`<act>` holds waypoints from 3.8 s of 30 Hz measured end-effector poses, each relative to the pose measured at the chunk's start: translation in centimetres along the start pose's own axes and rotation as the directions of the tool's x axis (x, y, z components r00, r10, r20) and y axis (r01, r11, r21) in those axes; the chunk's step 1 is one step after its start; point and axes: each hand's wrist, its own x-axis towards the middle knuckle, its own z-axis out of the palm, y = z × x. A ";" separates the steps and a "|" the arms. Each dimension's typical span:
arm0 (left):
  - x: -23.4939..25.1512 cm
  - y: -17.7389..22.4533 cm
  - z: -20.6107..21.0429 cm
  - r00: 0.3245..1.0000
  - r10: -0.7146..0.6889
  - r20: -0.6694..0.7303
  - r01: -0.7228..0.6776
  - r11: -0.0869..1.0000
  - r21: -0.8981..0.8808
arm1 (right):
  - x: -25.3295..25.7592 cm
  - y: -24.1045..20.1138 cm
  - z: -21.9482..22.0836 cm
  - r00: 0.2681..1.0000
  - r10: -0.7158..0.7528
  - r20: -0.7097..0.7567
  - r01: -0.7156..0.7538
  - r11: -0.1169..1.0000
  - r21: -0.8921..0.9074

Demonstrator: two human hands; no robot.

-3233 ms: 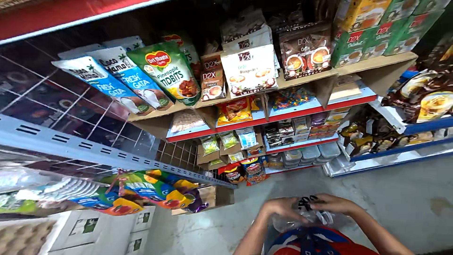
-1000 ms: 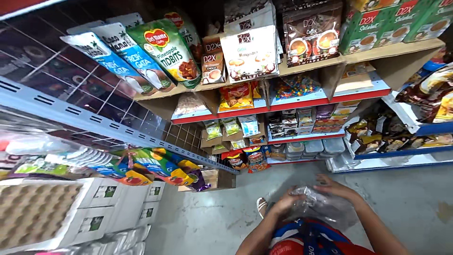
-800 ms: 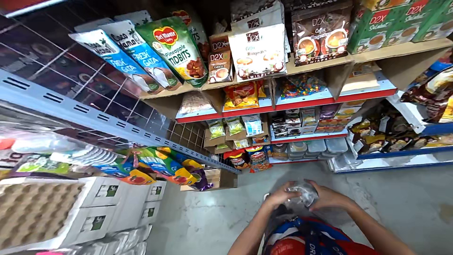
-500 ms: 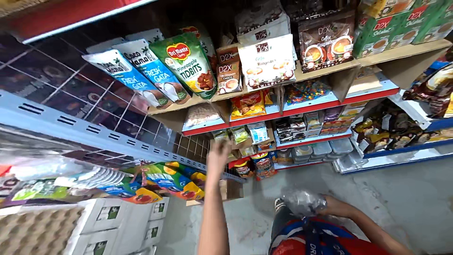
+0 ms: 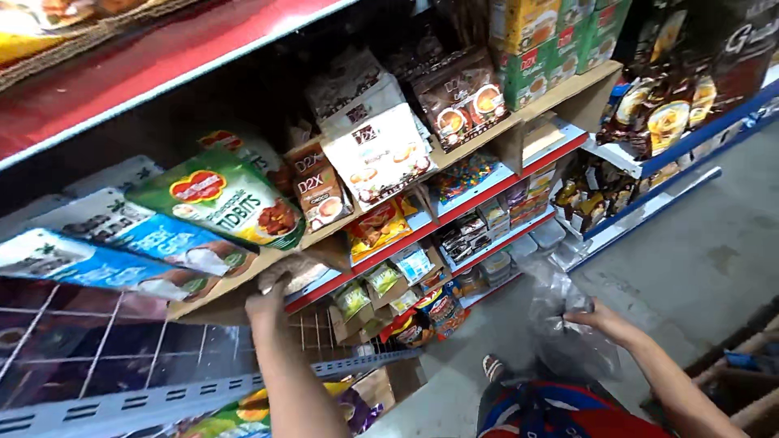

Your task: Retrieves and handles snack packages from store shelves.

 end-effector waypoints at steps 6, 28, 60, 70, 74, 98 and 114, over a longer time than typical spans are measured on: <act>-10.7 0.4 -3.0 0.990 0.124 -0.065 -0.139 0.922 -0.362 | -0.7 -4.2 -3.4 0.974 -0.179 -0.141 0.214 0.930 0.299; -36.8 21.7 32.9 -0.034 0.658 0.752 -0.229 0.728 -0.647 | 4.2 -7.0 -22.4 0.858 -0.509 0.071 0.371 0.709 0.599; -30.8 31.1 49.5 0.580 0.485 0.655 -0.815 0.351 0.462 | 6.4 -5.7 -27.1 0.800 -0.599 0.024 0.434 0.607 0.666; -34.9 30.0 45.1 0.550 0.485 0.680 -0.835 0.318 0.449 | 9.9 -8.3 -25.1 0.765 -0.638 0.082 0.358 0.529 0.769; -36.3 28.9 42.8 0.567 0.551 0.612 -0.823 0.371 0.430 | 10.3 -8.3 -24.3 0.794 -0.603 0.082 0.342 0.555 0.759; -39.8 15.4 28.5 0.937 0.339 0.091 -0.195 0.718 -0.668 | 7.9 -10.7 -20.2 0.748 -0.606 0.271 0.296 0.670 0.680; -37.2 5.7 7.4 0.935 -0.289 -0.205 0.102 0.773 -0.626 | 4.3 -8.7 -7.2 0.900 -0.363 0.239 0.240 0.873 0.424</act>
